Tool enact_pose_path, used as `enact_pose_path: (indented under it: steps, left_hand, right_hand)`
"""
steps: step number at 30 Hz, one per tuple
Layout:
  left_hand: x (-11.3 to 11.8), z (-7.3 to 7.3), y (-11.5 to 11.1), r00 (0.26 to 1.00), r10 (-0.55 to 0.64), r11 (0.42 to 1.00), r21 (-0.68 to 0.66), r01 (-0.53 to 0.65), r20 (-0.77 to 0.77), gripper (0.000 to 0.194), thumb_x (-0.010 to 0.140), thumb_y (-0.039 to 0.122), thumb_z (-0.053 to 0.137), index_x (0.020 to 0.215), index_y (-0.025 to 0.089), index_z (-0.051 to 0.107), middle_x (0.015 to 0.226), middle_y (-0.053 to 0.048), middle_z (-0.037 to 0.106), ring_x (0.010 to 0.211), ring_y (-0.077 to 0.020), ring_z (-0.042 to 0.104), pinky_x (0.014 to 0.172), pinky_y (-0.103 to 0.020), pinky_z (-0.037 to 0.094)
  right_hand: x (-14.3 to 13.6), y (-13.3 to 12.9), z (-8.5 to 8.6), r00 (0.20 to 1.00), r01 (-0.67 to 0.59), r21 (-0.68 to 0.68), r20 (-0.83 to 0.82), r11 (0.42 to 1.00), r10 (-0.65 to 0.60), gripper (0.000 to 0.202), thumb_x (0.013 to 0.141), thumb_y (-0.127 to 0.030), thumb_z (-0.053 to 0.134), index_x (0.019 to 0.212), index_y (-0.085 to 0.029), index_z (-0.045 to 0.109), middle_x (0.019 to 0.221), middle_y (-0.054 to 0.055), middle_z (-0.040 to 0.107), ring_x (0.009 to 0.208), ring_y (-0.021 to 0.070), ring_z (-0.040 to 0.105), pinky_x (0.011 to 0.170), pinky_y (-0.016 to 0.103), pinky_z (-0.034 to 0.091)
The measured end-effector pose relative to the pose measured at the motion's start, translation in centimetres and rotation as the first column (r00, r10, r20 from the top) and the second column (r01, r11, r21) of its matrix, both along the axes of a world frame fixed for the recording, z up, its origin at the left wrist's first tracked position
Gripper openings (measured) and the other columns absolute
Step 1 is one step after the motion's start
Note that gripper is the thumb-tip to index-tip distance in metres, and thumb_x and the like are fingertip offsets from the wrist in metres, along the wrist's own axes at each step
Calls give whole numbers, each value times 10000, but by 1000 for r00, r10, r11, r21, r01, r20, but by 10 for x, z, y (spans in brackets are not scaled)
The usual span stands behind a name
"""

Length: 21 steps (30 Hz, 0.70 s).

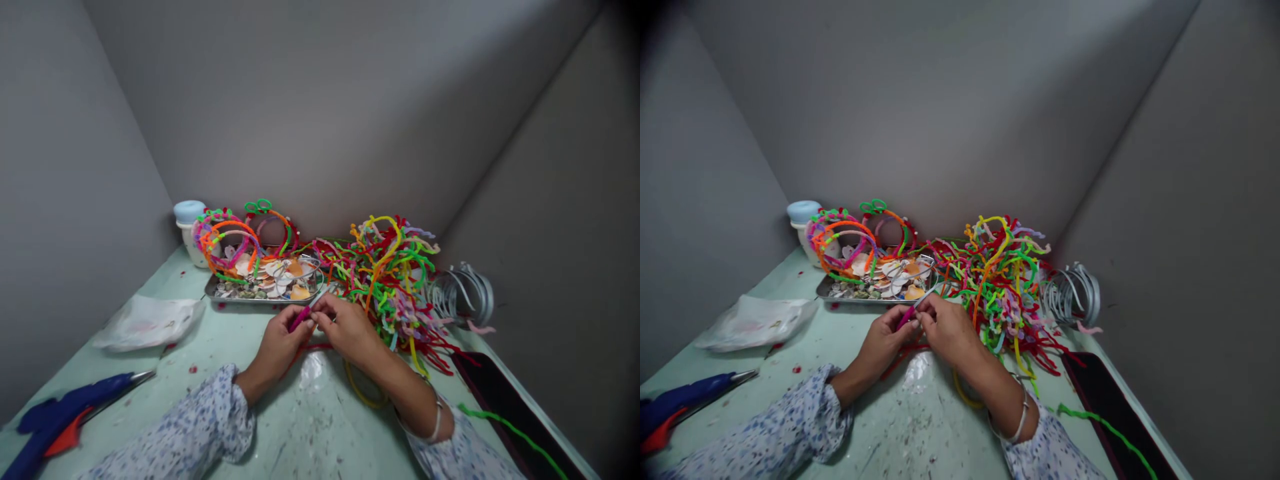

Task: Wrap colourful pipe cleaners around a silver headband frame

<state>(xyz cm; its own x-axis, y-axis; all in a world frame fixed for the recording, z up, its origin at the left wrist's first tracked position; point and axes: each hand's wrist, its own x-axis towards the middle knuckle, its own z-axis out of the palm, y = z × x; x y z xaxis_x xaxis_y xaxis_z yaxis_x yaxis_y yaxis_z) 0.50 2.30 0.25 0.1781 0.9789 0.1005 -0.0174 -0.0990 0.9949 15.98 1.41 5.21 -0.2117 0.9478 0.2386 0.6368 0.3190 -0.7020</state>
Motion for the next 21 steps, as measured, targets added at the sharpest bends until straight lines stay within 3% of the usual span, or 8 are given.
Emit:
enact_pose_path:
  steps: [4,8,12,17,21]
  left_hand:
    - [-1,1,0,997,9,999,43,-5,-76,168,792,282,665,904,159,689,826,-26,681,743,-161,582,686,-251,440]
    - [-3,0,0,987,92,990,122,-76,-129,167,791,305,666,872,168,716,845,-41,692,791,-184,590,729,-268,441]
    - [-5,-1,1,988,93,993,80,-84,-126,190,815,343,641,858,166,697,804,-33,668,749,-170,560,673,-255,420]
    - [-3,-1,0,993,100,995,9,-100,-58,211,817,373,647,863,167,657,700,13,575,602,-111,458,560,-220,358]
    - [-3,-2,-1,996,87,995,-49,-86,23,248,824,410,645,870,167,649,680,15,549,568,-94,451,521,-207,351]
  right_hand:
    - [-1,-1,-1,999,-5,5,38,1000,5,166,879,-149,497,931,-212,641,818,23,716,745,166,652,671,246,434]
    - [-1,-2,-1,997,-29,-7,70,1000,30,195,873,-142,489,980,-216,633,834,24,725,758,167,663,671,245,440]
    - [15,3,4,994,-31,-30,106,999,34,185,848,-180,549,1001,-217,645,895,38,745,816,189,682,719,272,464]
    - [58,14,24,976,172,51,125,984,-177,141,855,-224,558,947,-213,665,877,36,740,803,179,674,723,266,460]
    - [89,15,45,908,378,123,144,918,-394,168,858,-284,557,940,-208,683,863,36,736,761,183,652,685,268,436]
